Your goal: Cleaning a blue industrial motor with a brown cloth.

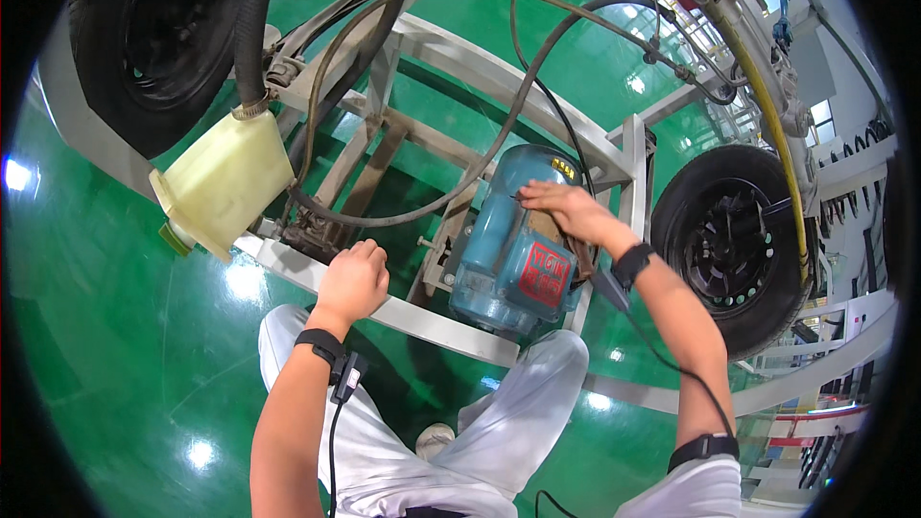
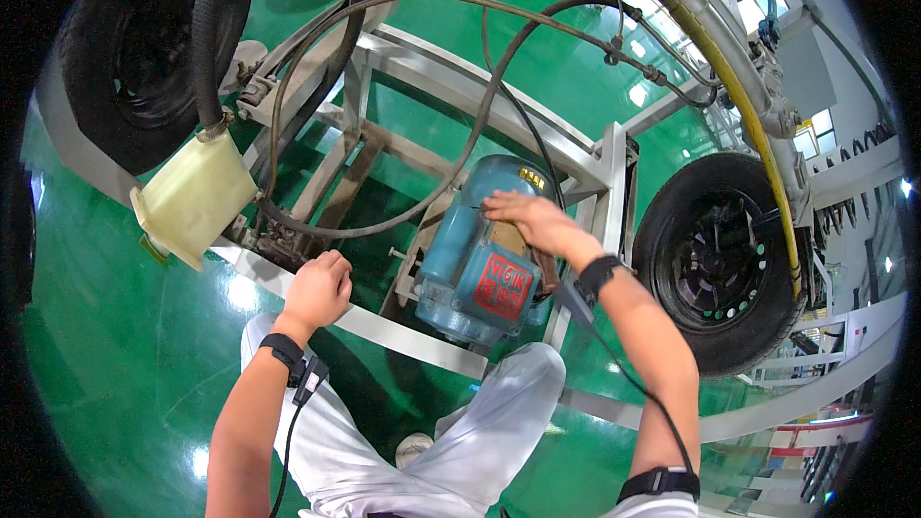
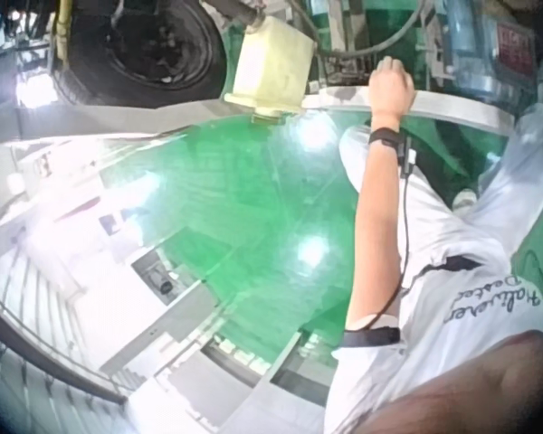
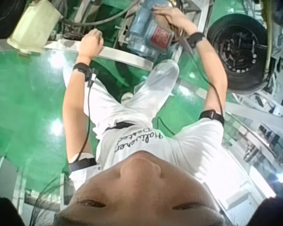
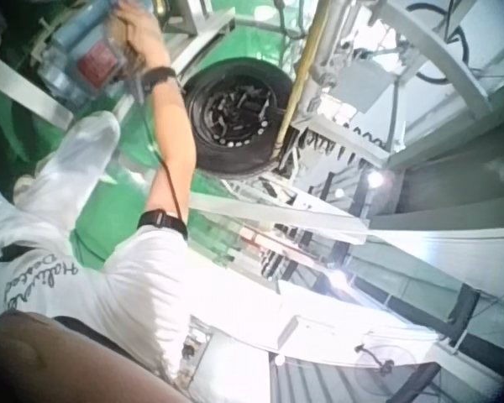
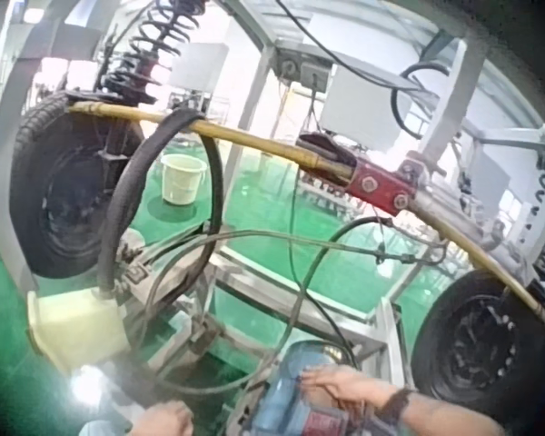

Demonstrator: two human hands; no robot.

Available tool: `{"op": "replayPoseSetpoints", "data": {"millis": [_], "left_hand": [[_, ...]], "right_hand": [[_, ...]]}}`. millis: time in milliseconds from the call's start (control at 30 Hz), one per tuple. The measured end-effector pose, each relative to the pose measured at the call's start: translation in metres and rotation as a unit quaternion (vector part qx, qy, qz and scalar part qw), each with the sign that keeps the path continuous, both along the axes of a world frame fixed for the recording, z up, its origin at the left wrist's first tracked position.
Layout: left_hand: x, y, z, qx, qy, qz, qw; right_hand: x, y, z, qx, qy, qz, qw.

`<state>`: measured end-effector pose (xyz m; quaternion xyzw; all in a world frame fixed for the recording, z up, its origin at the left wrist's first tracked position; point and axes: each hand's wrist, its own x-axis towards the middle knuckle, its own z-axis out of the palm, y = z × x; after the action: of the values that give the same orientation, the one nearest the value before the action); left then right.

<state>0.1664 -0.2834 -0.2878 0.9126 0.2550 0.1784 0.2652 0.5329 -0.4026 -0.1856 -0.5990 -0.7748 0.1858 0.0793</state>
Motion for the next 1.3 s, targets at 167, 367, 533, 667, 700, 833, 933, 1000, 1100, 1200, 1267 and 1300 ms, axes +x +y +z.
{"op": "replayPoseSetpoints", "data": {"millis": [167, 367, 533, 667, 700, 833, 933, 1000, 1100, 1200, 1267, 1300], "left_hand": [[0.006, 0.0, 0.001, -0.014, -0.022, 0.013, 1.0], [0.005, -0.003, 0.003, -0.021, -0.018, 0.017, 0.999], [0.002, 0.0, 0.003, -0.022, 0.002, 0.008, 1.0], [0.01, -0.002, 0.003, -0.03, -0.015, 0.018, 0.999], [0.007, -0.002, 0.003, -0.028, -0.01, 0.021, 0.999], [0.004, -0.001, 0.003, -0.024, -0.001, 0.026, 0.999], [0.004, -0.002, 0.003, -0.023, 0.007, 0.027, 0.999], [0.007, -0.003, 0.003, -0.024, 0.005, 0.027, 0.999], [0.009, -0.004, 0.007, -0.031, 0.004, 0.033, 0.999], [0.005, 0.0, 0.009, -0.027, 0.049, 0.034, 0.998], [0.003, 0.001, 0.007, -0.041, 0.047, 0.032, 0.998], [0.006, 0.001, 0.008, -0.043, 0.052, 0.029, 0.997]], "right_hand": [[-0.003, 0.006, -0.015, 0.069, 0.082, -0.16, 0.981], [-0.001, 0.001, -0.014, 0.165, -0.027, -0.217, 0.962], [-0.006, -0.026, -0.007, 0.094, 0.05, -0.152, 0.983], [0.012, 0.01, -0.013, 0.156, -0.009, -0.169, 0.973], [0.004, 0.015, -0.015, 0.142, -0.003, -0.181, 0.973], [-0.009, -0.01, -0.009, 0.104, -0.019, -0.056, 0.993], [0.009, -0.004, 0.01, 0.052, -0.121, -0.051, 0.99], [0.025, 0.013, 0.003, 0.1, -0.132, -0.108, 0.98], [0.026, 0.038, -0.017, 0.135, -0.118, -0.131, 0.975], [-0.004, 0.046, -0.017, 0.012, -0.079, -0.043, 0.996], [-0.008, 0.052, -0.008, -0.045, -0.073, -0.02, 0.996], [0.003, 0.058, -0.006, -0.022, -0.124, -0.038, 0.991]]}}
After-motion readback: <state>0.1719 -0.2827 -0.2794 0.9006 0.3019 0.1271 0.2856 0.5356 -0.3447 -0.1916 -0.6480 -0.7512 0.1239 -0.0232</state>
